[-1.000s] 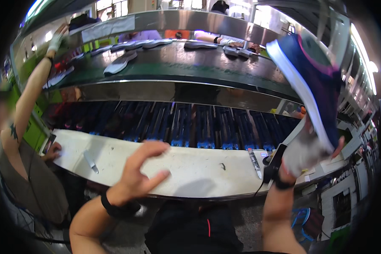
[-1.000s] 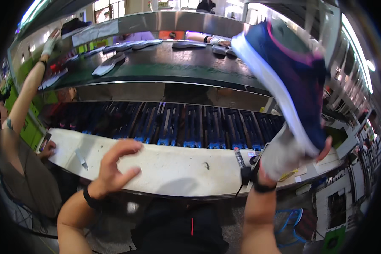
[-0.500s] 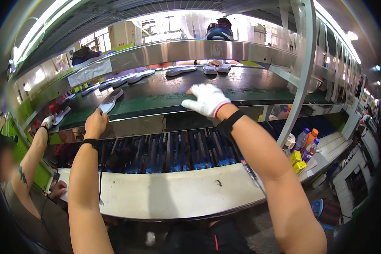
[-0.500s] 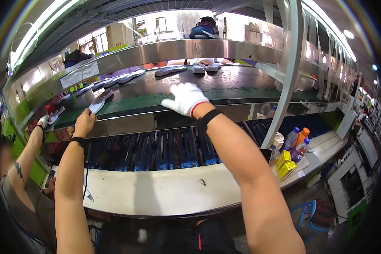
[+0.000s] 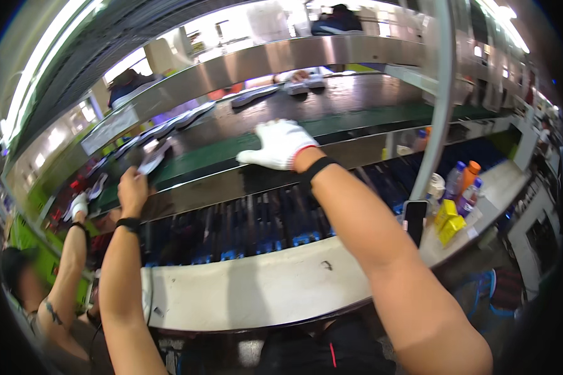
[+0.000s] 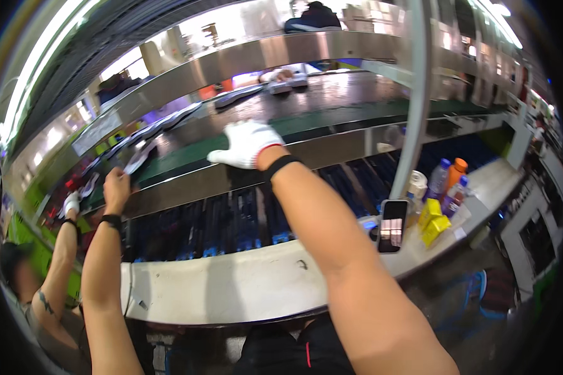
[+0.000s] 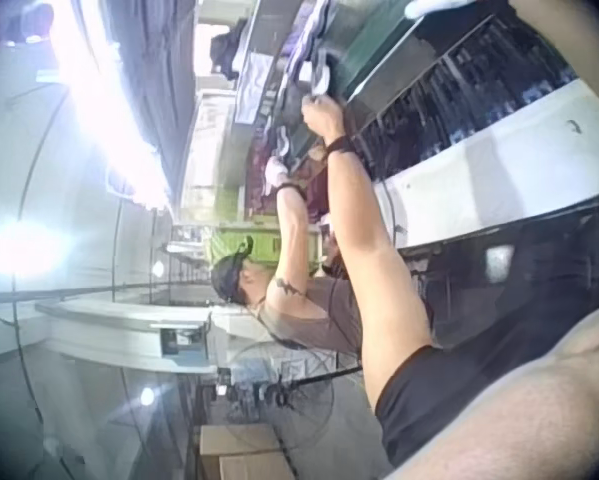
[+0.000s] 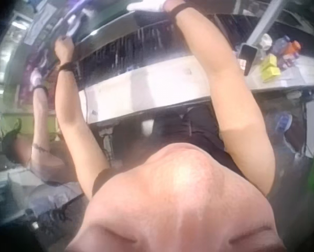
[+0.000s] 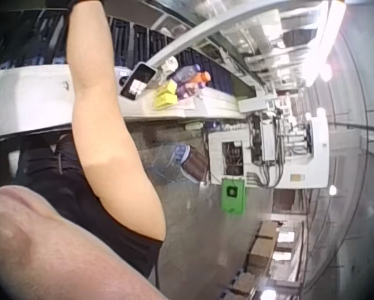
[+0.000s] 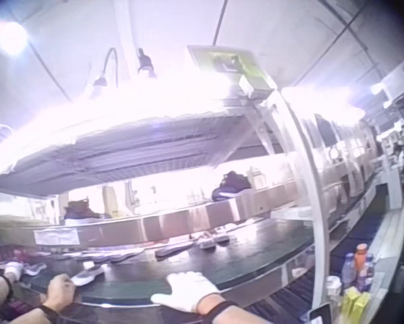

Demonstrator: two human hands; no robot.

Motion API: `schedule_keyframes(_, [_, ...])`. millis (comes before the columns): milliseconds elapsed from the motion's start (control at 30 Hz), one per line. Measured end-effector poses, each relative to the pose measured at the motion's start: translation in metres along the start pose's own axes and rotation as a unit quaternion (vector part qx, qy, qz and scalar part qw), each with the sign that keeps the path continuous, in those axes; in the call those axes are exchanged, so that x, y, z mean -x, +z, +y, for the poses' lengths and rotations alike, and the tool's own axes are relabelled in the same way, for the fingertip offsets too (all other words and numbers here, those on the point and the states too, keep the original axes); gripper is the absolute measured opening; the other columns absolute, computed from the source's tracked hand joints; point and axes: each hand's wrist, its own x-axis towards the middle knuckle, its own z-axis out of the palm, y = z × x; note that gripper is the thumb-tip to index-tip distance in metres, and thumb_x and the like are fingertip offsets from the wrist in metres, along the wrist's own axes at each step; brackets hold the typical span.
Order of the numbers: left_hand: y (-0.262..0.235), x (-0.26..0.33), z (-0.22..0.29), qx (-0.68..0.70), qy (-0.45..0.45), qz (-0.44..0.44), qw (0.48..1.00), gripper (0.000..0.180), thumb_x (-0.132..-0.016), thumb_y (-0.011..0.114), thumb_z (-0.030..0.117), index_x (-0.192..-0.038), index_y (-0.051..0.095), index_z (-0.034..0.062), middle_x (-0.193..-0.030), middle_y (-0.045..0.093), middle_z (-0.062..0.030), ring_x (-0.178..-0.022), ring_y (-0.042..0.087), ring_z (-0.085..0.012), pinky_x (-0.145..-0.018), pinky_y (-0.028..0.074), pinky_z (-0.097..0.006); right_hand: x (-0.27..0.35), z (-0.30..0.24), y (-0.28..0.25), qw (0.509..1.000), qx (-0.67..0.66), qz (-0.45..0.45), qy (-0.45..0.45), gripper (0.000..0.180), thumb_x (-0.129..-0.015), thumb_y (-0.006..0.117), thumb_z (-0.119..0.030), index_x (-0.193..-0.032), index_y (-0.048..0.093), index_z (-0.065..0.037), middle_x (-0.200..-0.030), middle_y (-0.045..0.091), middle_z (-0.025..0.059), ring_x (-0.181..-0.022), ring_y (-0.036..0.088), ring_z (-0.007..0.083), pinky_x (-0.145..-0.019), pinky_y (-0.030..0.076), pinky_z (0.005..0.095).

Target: Inspecting, cleaning, and finishing blue athletic shoes at a factory workstation.

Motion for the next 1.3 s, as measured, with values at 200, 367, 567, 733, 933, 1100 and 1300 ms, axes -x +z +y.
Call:
schedule_keyframes(200, [0.016, 0.053, 0.134, 0.412, 0.229, -0.029, 0.882, 0.025, -0.105, 0.073, 0.017, -0.118, 0.061, -0.0003, -0.107, 0.074, -0.0095, -0.097, 0.072, -0.0194, -0.086, 0.057, -0.036, 0.015, 0.029, 0.012, 0.987, 0.039, 0.112, -0.107, 0.110, -0.084, 0.066, -0.090, -0.143, 0.067, 0.004, -0.145, 0.069, 0.0249, -0.140, 0.061, 0.0412, -0.124, 0.041, 0.0483])
schedule_keyframes(367, [0.013, 0.143, 0.145, 0.225, 0.540, -0.105, 0.804, 0.022, -0.085, 0.086, 0.012, -0.091, 0.066, 0.0085, -0.081, 0.066, -0.0084, -0.072, 0.066, -0.0314, -0.065, 0.054, -0.043, 0.017, 0.014, 0.000, 0.993, 0.087, 0.003, -0.081, 0.096, -0.087, 0.069, -0.084, -0.145, 0.069, -0.007, -0.148, 0.067, 0.0221, -0.139, 0.062, 0.0403, -0.122, 0.044, 0.0490])
schedule_keyframes(567, [0.139, 0.142, -0.012, -0.173, 0.205, -0.351, 0.897, 0.070, -0.083, 0.087, 0.033, -0.145, 0.064, 0.0089, -0.142, 0.068, -0.0245, -0.134, 0.065, -0.0435, -0.113, 0.054, -0.052, 0.011, 0.005, 0.005, 0.990, 0.099, 0.024, -0.101, 0.084, -0.089, 0.071, -0.080, -0.134, 0.075, -0.010, -0.141, 0.071, 0.0195, -0.134, 0.064, 0.0394, -0.118, 0.048, 0.0486])
schedule_keyframes(733, [0.160, 0.121, -0.075, -0.253, 0.028, -0.363, 0.896, 0.110, -0.067, 0.101, 0.049, -0.155, 0.052, 0.0048, -0.153, 0.060, -0.0218, -0.139, 0.064, -0.0396, -0.114, 0.057, -0.049, 0.012, 0.021, 0.011, 0.986, 0.114, 0.056, -0.106, 0.085, -0.089, 0.067, -0.083, -0.125, 0.077, -0.006, -0.131, 0.074, 0.0189, -0.127, 0.067, 0.0375, -0.114, 0.050, 0.0471])
schedule_keyframes(933, [0.169, 0.137, -0.091, -0.327, 0.023, -0.315, 0.891, 0.105, -0.066, 0.103, 0.050, -0.150, 0.060, 0.0062, -0.151, 0.058, -0.0208, -0.141, 0.061, -0.0421, -0.116, 0.055, -0.050, 0.014, 0.010, -0.003, 0.990, 0.099, 0.015, -0.096, 0.094, -0.088, 0.065, -0.085, -0.131, 0.076, -0.002, -0.139, 0.072, 0.0226, -0.130, 0.067, 0.0379, -0.116, 0.051, 0.0458])
schedule_keyframes(1100, [0.170, 0.167, -0.094, -0.326, 0.081, -0.236, 0.912, 0.093, -0.066, 0.103, 0.044, -0.142, 0.064, 0.0064, -0.150, 0.055, -0.0200, -0.136, 0.063, -0.0418, -0.109, 0.059, -0.049, 0.021, 0.009, 0.000, 0.991, 0.089, 0.035, -0.095, 0.092, -0.087, 0.067, -0.084, -0.130, 0.077, -0.003, -0.135, 0.074, 0.0215, -0.128, 0.068, 0.0382, -0.115, 0.052, 0.0467])
schedule_keyframes(1300, [0.127, 0.168, -0.049, -0.203, 0.219, -0.276, 0.914, 0.075, -0.067, 0.097, 0.039, -0.130, 0.073, 0.0069, -0.134, 0.069, -0.0302, -0.110, 0.075, -0.0445, -0.095, 0.063, -0.053, 0.020, 0.002, -0.011, 0.986, 0.083, 0.012, -0.143, 0.070, -0.091, 0.061, -0.083, -0.120, 0.082, -0.022, -0.127, 0.076, 0.0211, -0.121, 0.072, 0.0389, -0.110, 0.055, 0.0477])
